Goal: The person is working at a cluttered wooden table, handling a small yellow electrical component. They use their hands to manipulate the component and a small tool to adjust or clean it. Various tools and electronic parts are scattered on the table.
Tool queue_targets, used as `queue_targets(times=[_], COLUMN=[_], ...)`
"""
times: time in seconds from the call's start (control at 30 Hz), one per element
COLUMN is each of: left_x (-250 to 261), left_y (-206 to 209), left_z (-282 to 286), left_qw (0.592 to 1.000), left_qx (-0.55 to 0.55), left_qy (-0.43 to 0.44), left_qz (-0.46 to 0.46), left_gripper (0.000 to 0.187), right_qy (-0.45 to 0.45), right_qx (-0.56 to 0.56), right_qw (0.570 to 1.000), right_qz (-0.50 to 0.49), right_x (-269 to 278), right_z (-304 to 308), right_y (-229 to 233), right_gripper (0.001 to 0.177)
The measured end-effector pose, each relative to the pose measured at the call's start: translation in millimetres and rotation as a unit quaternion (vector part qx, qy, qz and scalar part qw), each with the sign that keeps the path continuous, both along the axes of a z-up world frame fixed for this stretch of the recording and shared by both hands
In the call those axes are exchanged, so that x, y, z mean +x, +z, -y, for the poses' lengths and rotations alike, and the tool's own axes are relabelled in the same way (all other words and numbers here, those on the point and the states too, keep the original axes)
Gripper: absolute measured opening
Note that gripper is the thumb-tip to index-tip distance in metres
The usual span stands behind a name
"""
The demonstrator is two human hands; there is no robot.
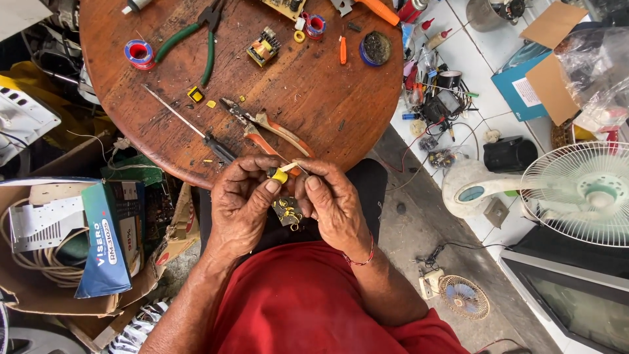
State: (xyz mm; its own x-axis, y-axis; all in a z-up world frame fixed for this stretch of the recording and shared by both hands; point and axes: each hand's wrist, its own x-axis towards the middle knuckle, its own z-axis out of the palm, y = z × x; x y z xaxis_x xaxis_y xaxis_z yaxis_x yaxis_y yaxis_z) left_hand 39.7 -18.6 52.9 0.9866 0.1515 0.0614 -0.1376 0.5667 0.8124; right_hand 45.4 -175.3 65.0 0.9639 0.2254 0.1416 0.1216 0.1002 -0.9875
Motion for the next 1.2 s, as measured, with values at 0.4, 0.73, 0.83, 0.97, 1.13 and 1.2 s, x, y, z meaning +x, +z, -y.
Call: queue_targets(times=[0.4, 0.73, 0.83, 0.97, 1.13, 1.2], left_x=[5, 4, 4, 8, 8, 8], left_y=[-16, -18, -9, -6, -5, -2], left_z=[5, 3, 2, -3, -6, -4], left_qw=[0.998, 0.997, 0.997, 0.999, 0.994, 0.992], left_qx=[-0.059, -0.071, -0.063, 0.039, 0.094, 0.112], left_qy=[-0.031, -0.021, -0.019, 0.005, 0.044, 0.057], left_qz=[-0.006, -0.03, -0.04, -0.029, -0.022, -0.021], left_gripper=[0.031, 0.034, 0.033, 0.032, 0.038, 0.042], right_qy=[-0.004, -0.022, 0.007, 0.018, -0.045, -0.06], right_qx=[0.014, 0.004, -0.041, -0.133, -0.099, -0.082], right_qw=[1.0, 0.999, 0.998, 0.989, 0.98, 0.974], right_qz=[0.009, 0.037, 0.041, 0.061, 0.168, 0.203], right_x=[-3, 7, 4, 3, -14, -42], right_z=[5, 26, 31, 32, 44, 68], right_y=[3, 17, 17, 38, 43, 31], right_gripper=[0.032, 0.037, 0.038, 0.04, 0.017, 0.016])
